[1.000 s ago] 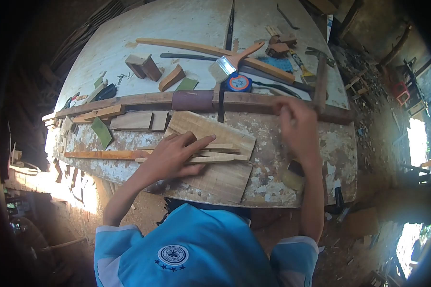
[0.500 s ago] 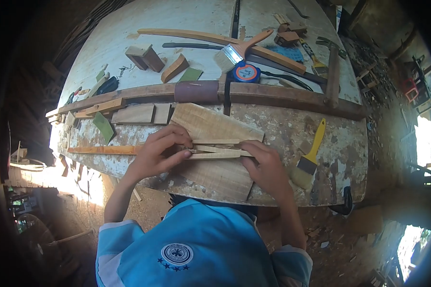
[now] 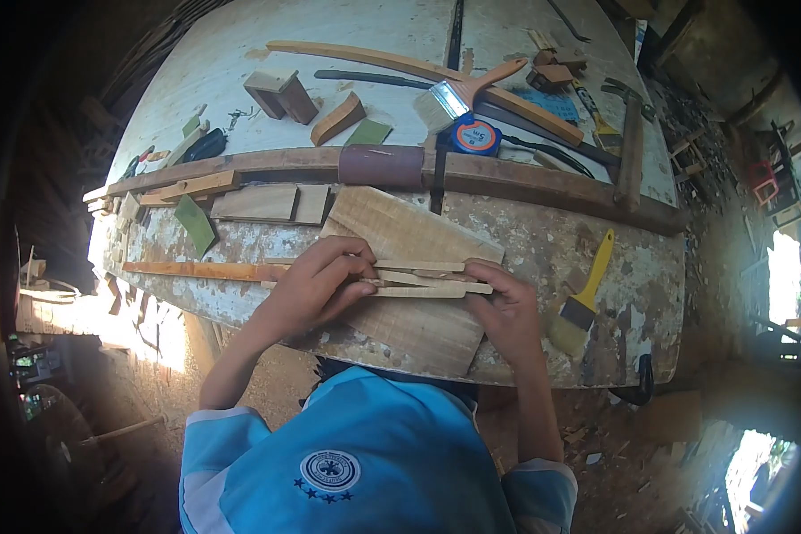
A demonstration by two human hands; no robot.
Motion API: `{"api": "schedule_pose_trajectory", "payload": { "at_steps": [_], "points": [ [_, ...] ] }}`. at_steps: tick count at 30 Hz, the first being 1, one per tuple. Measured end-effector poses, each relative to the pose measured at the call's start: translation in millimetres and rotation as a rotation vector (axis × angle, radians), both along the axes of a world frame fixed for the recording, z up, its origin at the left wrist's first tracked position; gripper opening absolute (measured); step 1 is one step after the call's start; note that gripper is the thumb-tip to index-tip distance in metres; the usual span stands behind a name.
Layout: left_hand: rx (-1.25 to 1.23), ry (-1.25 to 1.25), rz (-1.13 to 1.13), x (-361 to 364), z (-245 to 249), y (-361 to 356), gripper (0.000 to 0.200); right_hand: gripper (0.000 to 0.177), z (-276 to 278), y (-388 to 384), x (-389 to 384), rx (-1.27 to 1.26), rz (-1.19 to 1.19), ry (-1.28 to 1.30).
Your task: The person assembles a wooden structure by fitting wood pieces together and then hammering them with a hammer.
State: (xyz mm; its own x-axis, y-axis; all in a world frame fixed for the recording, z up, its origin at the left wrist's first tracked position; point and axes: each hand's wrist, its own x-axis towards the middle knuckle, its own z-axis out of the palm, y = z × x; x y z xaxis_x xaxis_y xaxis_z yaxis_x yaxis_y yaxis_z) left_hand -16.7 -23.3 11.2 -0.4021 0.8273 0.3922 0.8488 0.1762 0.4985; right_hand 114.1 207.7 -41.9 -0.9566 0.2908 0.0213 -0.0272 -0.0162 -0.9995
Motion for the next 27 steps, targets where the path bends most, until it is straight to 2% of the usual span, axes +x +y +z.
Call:
{"api": "schedule_pose_trajectory", "payload": {
  "at_steps": [5,8,11,14,20,23,27],
  "points": [
    [-0.001,-0.005,0.001,1.6,-0.8,0.4,0.023,0.034,-7.5,-1.8,2.5,-0.134,-0.053,0.072],
    [0.018,-0.008,0.01,-0.1,-0.8,2.3,0.021,0.038,-1.1,-5.0,5.3,-0.185,-0.066,-0.034],
    [0.021,-0.025,-0.009,-1.9,-1.7,3.2,0.021,0.04,9.0,-17.9,2.3,-0.202,-0.15,0.05],
    [0.023,-0.008,0.005,-0.7,-0.5,4.4,0.021,0.042,8.3,-22.3,2.8,-0.106,-0.15,0.093],
    [0.016,-0.072,-0.01,0.1,-1.4,5.5,0.021,0.039,8.4,-36.4,3.3,-0.084,-0.208,0.045],
    [-0.008,-0.13,-0.034,-2.5,-1.4,2.7,0.022,0.038,16.0,-26.5,0.6,-0.126,-0.101,0.082],
    [0.035,-0.141,-0.037,-2.8,2.2,2.1,0.023,0.035,10.1,-2.3,3.1,-0.058,0.049,-0.068]
  ]
}}
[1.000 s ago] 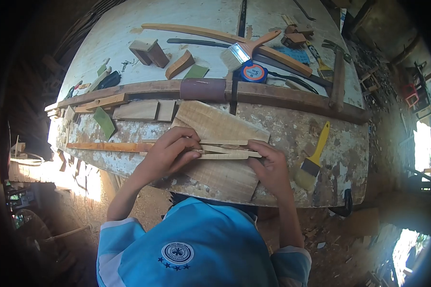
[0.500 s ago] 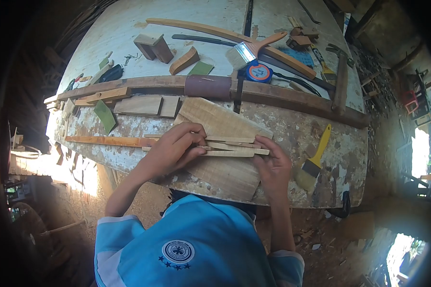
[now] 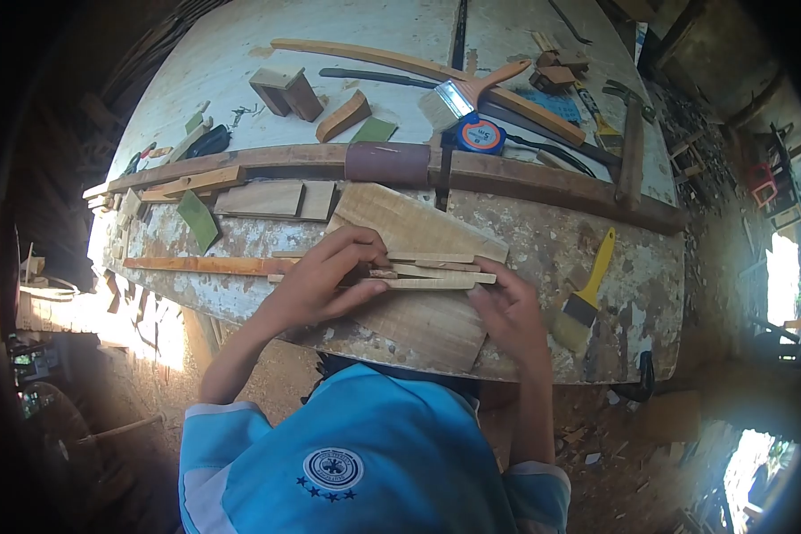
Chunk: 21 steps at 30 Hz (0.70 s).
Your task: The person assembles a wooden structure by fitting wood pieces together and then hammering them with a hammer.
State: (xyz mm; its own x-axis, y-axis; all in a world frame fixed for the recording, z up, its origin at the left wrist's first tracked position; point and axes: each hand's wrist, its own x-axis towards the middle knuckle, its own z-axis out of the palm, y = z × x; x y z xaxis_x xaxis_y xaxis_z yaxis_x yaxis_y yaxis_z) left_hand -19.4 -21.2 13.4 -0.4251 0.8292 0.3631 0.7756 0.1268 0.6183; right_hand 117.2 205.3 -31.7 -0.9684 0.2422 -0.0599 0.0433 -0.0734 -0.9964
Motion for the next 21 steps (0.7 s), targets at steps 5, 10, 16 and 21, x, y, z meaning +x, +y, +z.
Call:
{"api": "schedule_pose_trajectory", "payload": {
  "at_steps": [5,10,16,21],
  "points": [
    [-0.032,0.076,0.002,-0.7,-3.6,-2.7,0.029,0.026,13.9,3.0,-2.5,-0.212,-0.071,-0.005],
    [-0.059,0.134,0.012,-0.2,-2.1,-1.7,0.032,0.015,25.1,-22.4,-11.1,0.052,-0.297,0.049],
    [-0.178,0.176,0.022,1.3,-2.3,-2.4,0.032,0.011,13.4,-30.4,-10.7,0.246,-0.374,0.108],
    [-0.208,0.243,0.028,1.6,-3.9,-1.7,0.034,0.014,13.2,-24.2,-11.3,0.007,-0.48,0.063]
  ]
}}
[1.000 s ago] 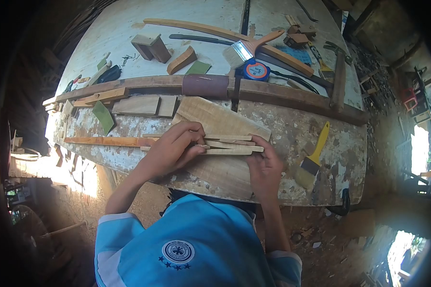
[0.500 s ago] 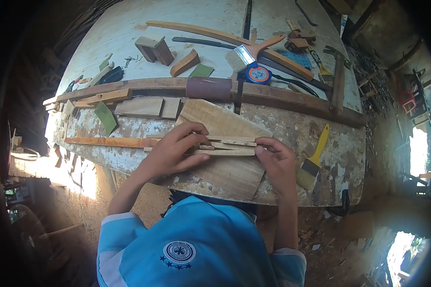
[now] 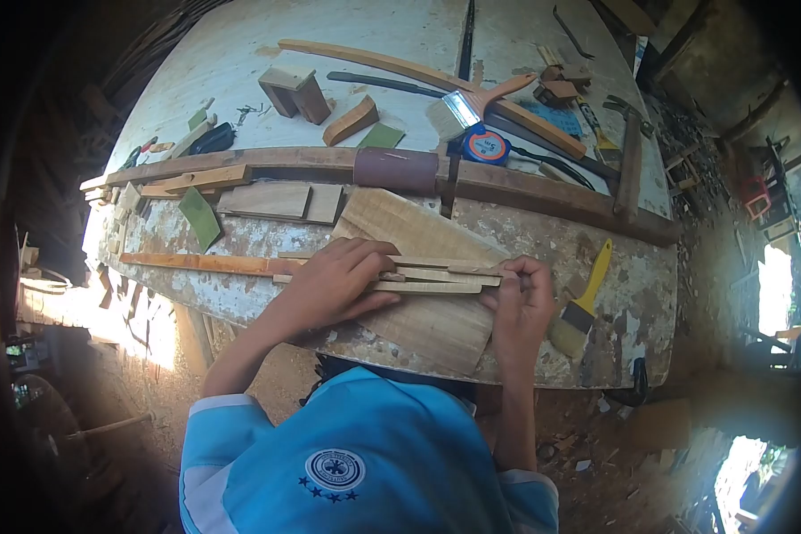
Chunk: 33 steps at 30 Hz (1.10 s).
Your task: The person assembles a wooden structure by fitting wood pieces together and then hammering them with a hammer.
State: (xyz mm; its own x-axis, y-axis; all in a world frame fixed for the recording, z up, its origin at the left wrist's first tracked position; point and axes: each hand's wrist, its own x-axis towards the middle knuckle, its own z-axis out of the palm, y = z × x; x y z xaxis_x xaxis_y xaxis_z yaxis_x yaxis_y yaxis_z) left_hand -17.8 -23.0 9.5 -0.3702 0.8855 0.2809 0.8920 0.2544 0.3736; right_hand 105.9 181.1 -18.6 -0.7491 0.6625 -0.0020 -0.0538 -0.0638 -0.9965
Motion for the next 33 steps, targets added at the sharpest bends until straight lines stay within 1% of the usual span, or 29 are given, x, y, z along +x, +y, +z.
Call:
{"api": "schedule_pose_trajectory", "payload": {
  "at_steps": [2,5,8,12,15,19,22,25,28,31,33],
  "points": [
    [-0.002,0.01,0.0,0.9,-0.9,0.0,0.034,0.016,1.4,0.4,3.3,-0.029,0.04,0.01],
    [-0.001,0.027,0.007,1.0,-1.0,0.0,0.034,0.017,0.5,-0.5,3.8,-0.043,0.039,-0.026],
    [-0.001,0.009,0.008,2.3,-0.3,0.8,0.031,0.02,3.7,-7.9,2.6,-0.033,0.028,0.021],
    [-0.026,0.106,-0.017,3.5,-0.9,3.7,0.033,0.024,7.7,-17.2,1.1,0.185,-0.042,0.038],
    [-0.053,0.095,-0.029,3.0,-0.4,5.7,0.034,0.023,16.0,-25.0,-4.1,0.425,-0.021,0.045],
    [-0.03,0.116,-0.057,1.4,-1.1,7.1,0.035,0.02,4.7,-23.2,-6.1,0.29,-0.044,0.063],
    [-0.05,0.111,-0.067,1.3,-1.3,8.1,0.035,0.017,3.5,-22.4,-5.8,0.267,-0.056,0.043],
    [-0.061,0.106,-0.077,1.2,0.8,8.6,0.035,0.017,-5.4,-17.5,-6.7,0.283,-0.033,0.072],
    [-0.067,0.096,-0.081,0.0,0.0,9.8,0.034,0.019,-5.2,-9.9,-6.7,0.235,0.052,0.044],
    [-0.071,0.056,-0.054,-0.7,-1.1,8.6,0.034,0.021,14.0,-16.6,-10.9,0.038,0.055,0.026],
    [-0.07,-0.084,-0.02,0.2,3.5,8.5,0.041,0.025,16.1,-15.2,-9.8,0.098,0.067,0.035]
  ]
}}
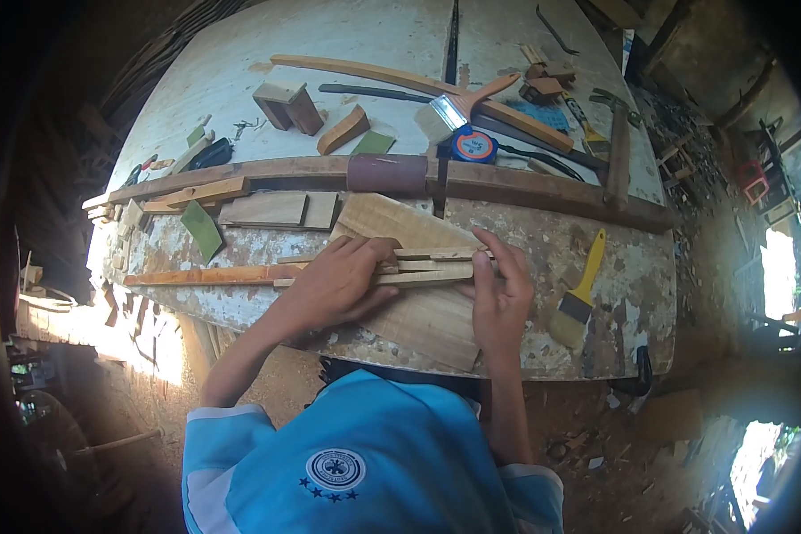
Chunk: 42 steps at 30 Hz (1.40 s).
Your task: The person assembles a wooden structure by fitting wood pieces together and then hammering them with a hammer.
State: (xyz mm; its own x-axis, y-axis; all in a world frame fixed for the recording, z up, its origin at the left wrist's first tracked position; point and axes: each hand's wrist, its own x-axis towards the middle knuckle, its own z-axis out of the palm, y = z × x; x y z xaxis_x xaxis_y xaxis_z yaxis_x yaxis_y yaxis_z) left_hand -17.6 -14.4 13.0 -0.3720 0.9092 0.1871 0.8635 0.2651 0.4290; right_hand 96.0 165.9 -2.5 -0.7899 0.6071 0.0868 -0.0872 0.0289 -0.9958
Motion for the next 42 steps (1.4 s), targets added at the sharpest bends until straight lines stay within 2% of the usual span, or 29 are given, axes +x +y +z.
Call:
{"api": "schedule_pose_trajectory", "payload": {
  "at_steps": [5,8,11,14,16,18,20,22,24,26,29,31,33,35,37,40,42],
  "points": [
    [-0.125,-0.255,-0.054,-9.3,26.9,10.0,0.058,0.029,0.3,-2.5,1.5,0.227,-0.007,0.024],
    [-0.005,-0.769,-0.144,-27.5,30.2,43.4,0.061,0.028,2.1,-1.2,1.6,0.142,-0.003,0.004],
    [-0.268,-0.798,-0.418,-58.9,5.3,83.9,0.056,0.029,1.5,0.7,2.0,0.101,0.014,0.031],
    [-0.513,-1.229,-0.556,-70.9,-7.6,105.7,0.051,0.029,3.2,6.4,5.2,0.041,0.085,0.028],
    [-0.363,-1.301,-0.582,-67.2,-16.8,103.0,0.049,0.028,19.5,23.8,7.2,0.183,0.098,-0.099],
    [-0.346,-1.363,-0.572,-64.7,-15.9,98.8,0.049,0.028,49.4,53.1,2.7,0.31,0.1,-0.287],
    [-0.327,-1.388,-0.609,-64.3,-18.9,100.4,0.045,0.031,60.6,107.3,-25.8,0.415,-0.198,-0.142],
    [-0.365,-1.402,-0.637,-66.3,-19.6,100.6,0.048,0.044,42.4,200.8,-67.5,0.953,-0.523,-0.077],
    [-0.356,-1.396,-0.666,-67.1,-20.6,101.7,0.047,0.056,3.2,284.0,-104.6,1.133,-0.578,-0.468],
    [-0.288,-1.371,-0.688,-68.4,-28.8,103.1,0.049,0.062,-21.1,332.4,-123.2,0.886,-0.196,-0.834],
    [-0.336,-1.42,-0.67,-68.5,-29.3,103.8,0.049,0.061,-24.5,353.9,-134.1,0.881,-0.241,-0.881],
    [-0.265,-1.321,-0.692,-66.5,-25.9,101.9,0.049,0.055,12.6,320.2,-112.9,0.783,-0.282,-0.802],
    [-0.248,-1.286,-0.701,-67.1,-27.7,103.0,0.049,0.053,3.2,331.8,-90.2,0.59,-0.35,-0.546],
    [-0.236,-1.273,-0.733,-66.6,-21.7,103.0,0.047,0.053,47.5,244.3,-38.2,0.336,-0.287,-0.214],
    [-0.18,-1.215,-0.738,-66.4,-24.7,103.0,0.046,0.054,49.0,195.8,4.7,0.155,-0.198,0.128],
    [-0.345,-1.231,-0.641,-68.7,-17.8,102.7,0.045,0.052,65.3,151.3,50.3,-0.319,0.045,0.185],
    [-0.409,-1.26,-0.649,-72.3,-24.9,103.9,0.044,0.046,61.8,125.4,70.5,-0.341,-0.005,0.028]
  ]
}}
